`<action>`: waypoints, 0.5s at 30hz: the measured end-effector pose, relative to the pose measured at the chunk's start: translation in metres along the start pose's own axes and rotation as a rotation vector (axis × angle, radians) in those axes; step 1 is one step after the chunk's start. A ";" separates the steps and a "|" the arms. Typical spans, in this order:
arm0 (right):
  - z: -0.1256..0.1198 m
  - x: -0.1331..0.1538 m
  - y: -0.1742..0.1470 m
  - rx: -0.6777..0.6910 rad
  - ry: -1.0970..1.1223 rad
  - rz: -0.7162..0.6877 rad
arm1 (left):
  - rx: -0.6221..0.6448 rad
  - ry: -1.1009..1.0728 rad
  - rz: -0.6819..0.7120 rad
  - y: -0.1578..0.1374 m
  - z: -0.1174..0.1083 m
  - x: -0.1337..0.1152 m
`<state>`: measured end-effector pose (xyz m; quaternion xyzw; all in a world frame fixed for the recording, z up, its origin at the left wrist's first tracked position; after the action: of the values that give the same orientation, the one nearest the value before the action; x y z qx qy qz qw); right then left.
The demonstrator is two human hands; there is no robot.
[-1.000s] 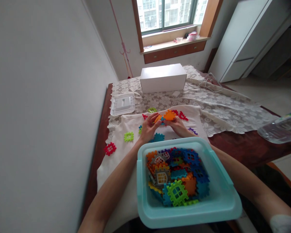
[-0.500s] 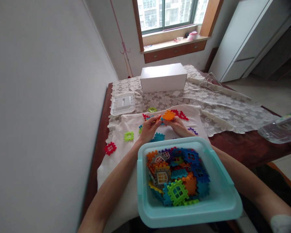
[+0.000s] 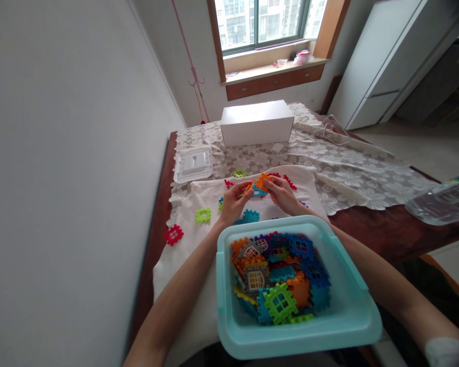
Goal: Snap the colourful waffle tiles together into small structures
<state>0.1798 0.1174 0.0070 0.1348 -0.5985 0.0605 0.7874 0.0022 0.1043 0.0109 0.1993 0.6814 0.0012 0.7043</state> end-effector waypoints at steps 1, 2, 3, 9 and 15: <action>0.001 -0.001 0.000 0.012 0.007 0.014 | 0.000 -0.002 0.003 0.000 0.000 0.000; 0.002 -0.002 0.001 0.025 0.019 0.024 | 0.000 -0.002 0.005 0.000 0.000 0.000; 0.003 -0.003 0.001 0.038 0.034 0.031 | 0.000 -0.001 0.005 0.000 0.000 -0.001; 0.009 -0.012 0.003 0.099 0.131 0.091 | 0.010 -0.002 -0.016 -0.001 0.002 -0.005; 0.018 -0.001 0.000 0.148 0.070 0.031 | 0.038 -0.052 0.017 -0.001 0.007 -0.010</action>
<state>0.1627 0.1123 0.0108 0.1809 -0.5668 0.1215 0.7945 0.0077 0.0984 0.0199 0.2184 0.6612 -0.0111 0.7176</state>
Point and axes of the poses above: each hand's wrist, its own y-axis towards the middle knuckle, its own z-axis out of the palm, x = y × z, the point moved 10 cm from there along y, towards the middle knuckle, and after that the axes turned 7 degrees about x, right-handed, at the moved point
